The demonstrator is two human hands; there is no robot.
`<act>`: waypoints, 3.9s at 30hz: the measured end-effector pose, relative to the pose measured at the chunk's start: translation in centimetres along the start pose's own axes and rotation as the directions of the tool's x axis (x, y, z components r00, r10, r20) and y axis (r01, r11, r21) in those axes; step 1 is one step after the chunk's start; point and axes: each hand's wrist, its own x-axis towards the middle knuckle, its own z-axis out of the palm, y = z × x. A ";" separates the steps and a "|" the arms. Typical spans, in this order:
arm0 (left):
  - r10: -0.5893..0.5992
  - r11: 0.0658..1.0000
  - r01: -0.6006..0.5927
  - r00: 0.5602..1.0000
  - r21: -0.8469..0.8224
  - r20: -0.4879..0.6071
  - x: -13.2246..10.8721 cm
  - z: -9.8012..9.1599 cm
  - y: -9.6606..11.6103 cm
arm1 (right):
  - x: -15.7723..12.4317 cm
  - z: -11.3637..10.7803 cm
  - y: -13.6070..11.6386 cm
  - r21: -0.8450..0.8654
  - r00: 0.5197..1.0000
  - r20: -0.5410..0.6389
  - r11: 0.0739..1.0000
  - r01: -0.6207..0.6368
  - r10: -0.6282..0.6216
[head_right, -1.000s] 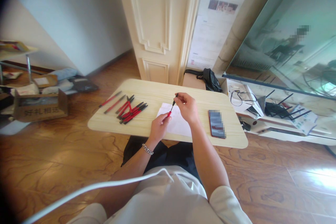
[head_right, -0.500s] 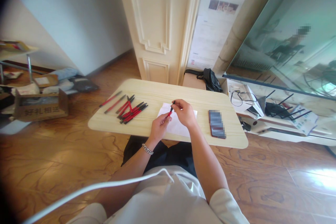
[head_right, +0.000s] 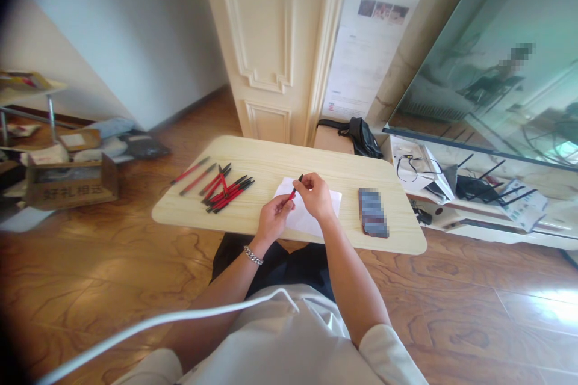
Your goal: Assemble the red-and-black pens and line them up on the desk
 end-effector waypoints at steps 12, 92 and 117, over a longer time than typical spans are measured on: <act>-0.036 0.999 0.036 0.999 -0.015 0.012 -0.1 0.1 0.7 | -0.5 1.1 0.0 0.076 0.994 -0.044 0.993 -0.094 0.098; 0.019 0.984 -0.018 1.000 0.178 -0.008 -0.3 0.0 1.3 | -0.5 1.5 0.6 0.017 0.992 -0.097 0.997 -0.081 0.083; -0.028 0.996 0.025 0.999 0.083 0.037 -0.1 0.0 1.4 | -1.7 1.0 1.0 0.113 0.988 0.129 0.989 -0.100 0.085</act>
